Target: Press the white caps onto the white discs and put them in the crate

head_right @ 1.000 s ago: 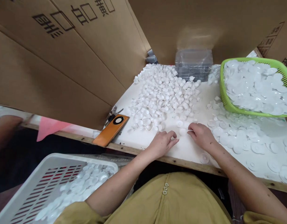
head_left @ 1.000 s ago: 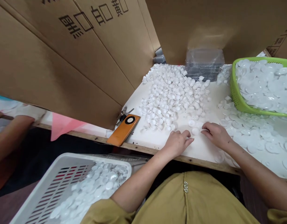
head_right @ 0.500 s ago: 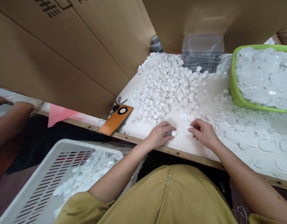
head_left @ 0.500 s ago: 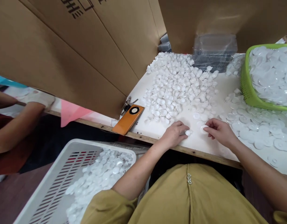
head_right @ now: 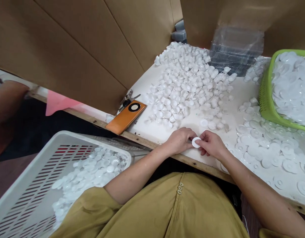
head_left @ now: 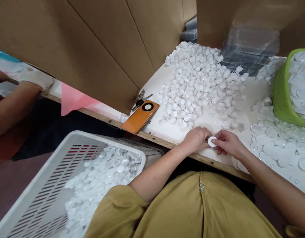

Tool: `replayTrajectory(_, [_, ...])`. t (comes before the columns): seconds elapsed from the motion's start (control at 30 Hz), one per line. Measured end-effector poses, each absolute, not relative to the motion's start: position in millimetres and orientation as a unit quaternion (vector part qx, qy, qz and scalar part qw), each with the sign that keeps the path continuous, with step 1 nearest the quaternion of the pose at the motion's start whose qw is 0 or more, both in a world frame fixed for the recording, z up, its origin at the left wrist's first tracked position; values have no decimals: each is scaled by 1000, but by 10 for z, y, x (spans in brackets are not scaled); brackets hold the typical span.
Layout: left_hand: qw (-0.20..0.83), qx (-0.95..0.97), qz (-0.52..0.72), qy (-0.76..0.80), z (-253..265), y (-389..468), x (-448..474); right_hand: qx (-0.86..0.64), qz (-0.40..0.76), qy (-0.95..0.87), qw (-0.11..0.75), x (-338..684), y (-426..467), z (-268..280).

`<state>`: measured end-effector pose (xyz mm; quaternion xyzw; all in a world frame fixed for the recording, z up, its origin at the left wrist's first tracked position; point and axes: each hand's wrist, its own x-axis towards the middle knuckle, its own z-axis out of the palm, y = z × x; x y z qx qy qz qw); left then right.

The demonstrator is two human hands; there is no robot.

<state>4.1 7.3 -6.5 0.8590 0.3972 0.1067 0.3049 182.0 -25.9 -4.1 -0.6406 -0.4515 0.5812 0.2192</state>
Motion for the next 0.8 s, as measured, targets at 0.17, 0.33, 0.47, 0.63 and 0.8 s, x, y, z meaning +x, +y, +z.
replayTrajectory(0.17, [370, 851, 51, 369, 66, 181, -3, -648, 604, -424, 188, 1796, -208, 33])
replayTrajectory(0.33, [372, 829, -31, 416, 184, 288, 83, -662, 604, -417, 152, 1762, -153, 81])
replayTrajectory(0.47, [354, 833, -71, 419, 225, 332, 159, -656, 614, -415, 142, 1758, -126, 71])
replayTrajectory(0.63, [440, 807, -33, 392, 183, 312, 168, -664, 583, -444, 146, 1752, -207, 48])
replayTrajectory(0.8, [507, 745, 71, 427, 374, 141, -392, -652, 380, -629, 190, 1940, -256, 88])
